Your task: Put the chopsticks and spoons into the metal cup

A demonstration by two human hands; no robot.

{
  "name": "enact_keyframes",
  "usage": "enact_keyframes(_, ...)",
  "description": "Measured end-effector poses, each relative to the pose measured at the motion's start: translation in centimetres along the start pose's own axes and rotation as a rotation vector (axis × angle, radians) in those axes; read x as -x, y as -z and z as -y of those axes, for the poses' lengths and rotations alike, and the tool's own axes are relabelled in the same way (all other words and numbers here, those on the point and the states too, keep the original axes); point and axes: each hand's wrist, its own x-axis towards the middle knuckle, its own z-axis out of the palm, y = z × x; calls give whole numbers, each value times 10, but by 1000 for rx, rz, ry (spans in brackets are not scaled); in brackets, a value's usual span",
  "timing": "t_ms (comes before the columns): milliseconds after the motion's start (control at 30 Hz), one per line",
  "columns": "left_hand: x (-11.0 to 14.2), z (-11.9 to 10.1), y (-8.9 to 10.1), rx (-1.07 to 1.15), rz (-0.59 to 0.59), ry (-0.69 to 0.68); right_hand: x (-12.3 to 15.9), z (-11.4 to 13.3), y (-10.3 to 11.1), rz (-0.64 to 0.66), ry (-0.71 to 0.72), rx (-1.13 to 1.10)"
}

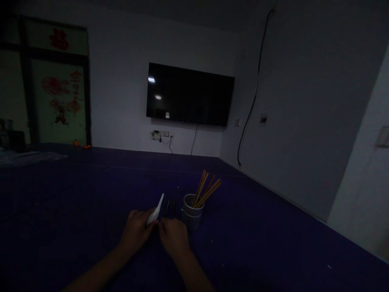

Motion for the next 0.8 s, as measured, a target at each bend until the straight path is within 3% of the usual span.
enact_keyframes(200,5,0,0,13,-248,-274,-3,-5,5,-328,-98,-431)
enact_keyframes(300,6,-4,4,12,-270,-377,-5,-8,8,-445,-80,-744)
enact_keyframes(467,7,-7,5,22,-261,-427,-11,-10,13,-488,-72,-1082)
enact_keyframes(633,6,-5,3,40,-246,-379,-8,-4,17,-486,-36,-1168)
enact_keyframes(700,6,-5,2,54,-236,-333,-4,-4,21,-562,-46,-1129)
enact_keyframes(800,5,-4,1,69,-205,-247,3,-8,29,-785,-134,-1015)
